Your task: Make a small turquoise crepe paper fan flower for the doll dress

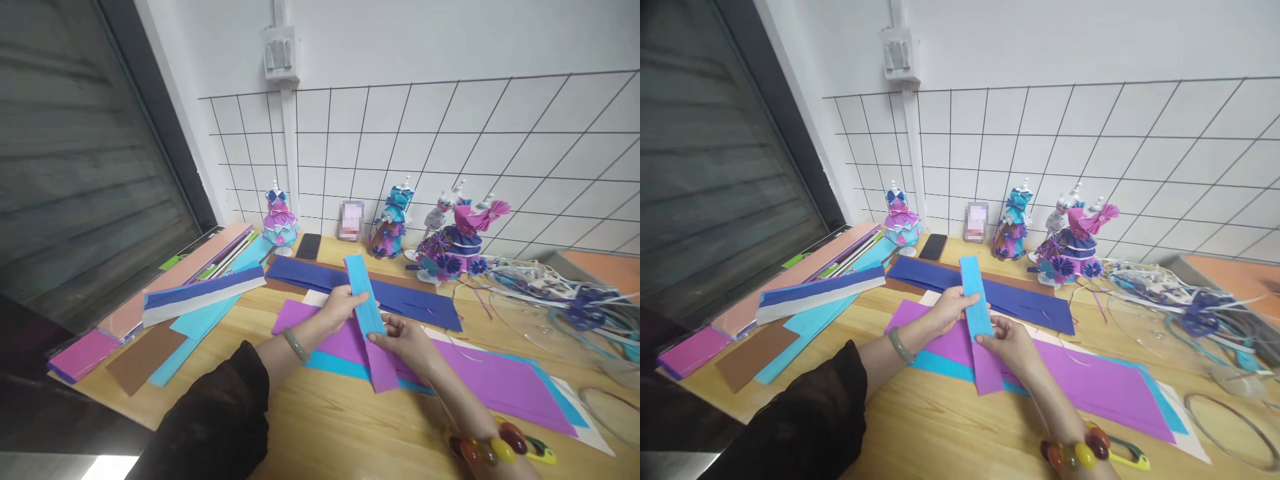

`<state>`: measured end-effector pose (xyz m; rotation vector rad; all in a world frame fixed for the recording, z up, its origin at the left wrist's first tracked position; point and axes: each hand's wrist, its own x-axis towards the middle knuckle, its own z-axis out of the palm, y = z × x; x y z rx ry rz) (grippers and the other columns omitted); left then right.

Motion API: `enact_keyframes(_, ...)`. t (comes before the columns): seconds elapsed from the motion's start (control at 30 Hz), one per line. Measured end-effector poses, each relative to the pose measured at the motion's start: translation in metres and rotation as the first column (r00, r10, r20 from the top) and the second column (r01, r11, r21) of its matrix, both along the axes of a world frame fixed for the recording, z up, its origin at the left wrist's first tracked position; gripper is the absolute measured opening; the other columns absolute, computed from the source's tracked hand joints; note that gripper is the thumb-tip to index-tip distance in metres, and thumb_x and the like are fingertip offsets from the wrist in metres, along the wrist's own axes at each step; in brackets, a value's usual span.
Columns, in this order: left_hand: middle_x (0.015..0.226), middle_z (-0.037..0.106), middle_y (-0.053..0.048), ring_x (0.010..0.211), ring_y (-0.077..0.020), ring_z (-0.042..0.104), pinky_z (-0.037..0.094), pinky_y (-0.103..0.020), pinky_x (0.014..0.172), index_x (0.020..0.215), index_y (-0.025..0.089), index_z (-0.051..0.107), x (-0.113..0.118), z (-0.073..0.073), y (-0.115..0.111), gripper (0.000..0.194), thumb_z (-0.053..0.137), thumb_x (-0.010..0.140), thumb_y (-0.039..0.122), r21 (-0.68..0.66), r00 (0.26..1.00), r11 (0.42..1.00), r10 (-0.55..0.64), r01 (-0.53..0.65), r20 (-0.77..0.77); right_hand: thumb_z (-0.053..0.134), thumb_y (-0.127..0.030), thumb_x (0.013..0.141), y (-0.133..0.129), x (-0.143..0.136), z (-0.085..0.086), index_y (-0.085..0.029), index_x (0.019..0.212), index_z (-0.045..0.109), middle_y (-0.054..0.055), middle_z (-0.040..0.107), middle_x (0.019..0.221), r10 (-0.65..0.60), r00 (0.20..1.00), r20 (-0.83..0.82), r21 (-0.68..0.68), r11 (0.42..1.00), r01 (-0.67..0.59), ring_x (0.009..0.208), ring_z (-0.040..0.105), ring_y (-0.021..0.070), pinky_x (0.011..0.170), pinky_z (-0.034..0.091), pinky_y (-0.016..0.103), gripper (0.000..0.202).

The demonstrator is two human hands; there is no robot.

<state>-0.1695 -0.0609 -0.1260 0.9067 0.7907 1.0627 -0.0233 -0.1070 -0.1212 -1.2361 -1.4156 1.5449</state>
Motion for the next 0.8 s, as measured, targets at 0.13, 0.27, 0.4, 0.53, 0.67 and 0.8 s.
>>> enact_keyframes(0.13,0.078,0.067,-0.011,0.077,-0.0221,0.063,0.050,-0.038,0.071,0.081,0.010,0.058,0.0003,-0.0049,0.0019,0.022,0.066,0.068,0.027,0.002,1.000,1.000,-0.002,0.002,0.010,0.074,-0.037,0.055,-0.0021,-0.0009,0.0039,-0.018,0.097,0.061,0.005,0.069,0.087,0.006,0.999,-0.043,0.011,1.000,-0.005,0.080,0.063,0.0228,0.074,0.047,0.033,0.047)
enact_keyframes(0.27,0.080,0.067,-0.011,0.075,-0.0214,0.063,0.050,-0.037,0.071,0.082,0.010,0.059,0.0004,-0.0070,0.0024,0.022,0.065,0.069,0.026,0.021,1.000,1.000,-0.022,0.022,0.003,0.073,-0.036,0.057,-0.0021,-0.0006,0.0050,-0.018,0.096,0.061,0.003,0.070,0.079,-0.049,0.996,-0.073,0.011,0.999,0.050,0.071,0.063,0.0183,0.065,0.047,0.027,0.044)
enact_keyframes(0.4,0.080,0.066,-0.011,0.075,-0.0219,0.063,0.050,-0.037,0.070,0.082,0.010,0.058,0.0003,-0.0071,0.0030,0.021,0.064,0.069,0.025,0.025,1.000,0.999,-0.020,0.020,-0.010,0.074,-0.033,0.056,-0.0006,0.0010,0.0016,-0.017,0.094,0.061,0.001,0.069,0.069,-0.059,0.996,-0.066,-0.019,0.998,0.058,0.060,0.060,0.0145,0.057,0.044,0.023,0.043)
enact_keyframes(0.53,0.081,0.066,-0.012,0.079,-0.0233,0.063,0.050,-0.037,0.070,0.083,0.010,0.058,-0.0009,-0.0085,0.0046,0.025,0.065,0.068,0.028,0.031,1.000,0.999,-0.011,0.011,-0.015,0.073,-0.035,0.058,-0.0009,0.0021,-0.0006,-0.017,0.085,0.063,0.001,0.068,0.070,-0.039,0.998,-0.058,-0.052,0.998,0.036,0.059,0.058,0.0130,0.056,0.041,0.022,0.034)
enact_keyframes(0.67,0.083,0.066,-0.013,0.079,-0.0232,0.063,0.050,-0.037,0.070,0.083,0.010,0.059,-0.0023,-0.0103,0.0058,0.028,0.065,0.068,0.032,0.039,1.000,0.999,-0.016,0.017,-0.019,0.071,-0.039,0.059,-0.0027,0.0013,0.0020,-0.015,0.072,0.064,-0.002,0.062,0.059,-0.043,0.999,0.008,-0.045,0.998,0.043,0.047,0.048,0.0085,0.046,0.034,0.020,0.028)
enact_keyframes(0.8,0.083,0.066,-0.013,0.080,-0.0231,0.063,0.050,-0.035,0.070,0.084,0.009,0.059,-0.0027,-0.0108,0.0063,0.030,0.064,0.069,0.034,0.042,1.000,0.999,-0.019,0.020,-0.013,0.071,-0.043,0.057,-0.0041,-0.0001,0.0048,-0.015,0.062,0.061,-0.005,0.053,0.047,-0.080,0.995,0.061,-0.033,0.996,0.082,0.040,0.038,0.0058,0.041,0.027,0.020,0.030)
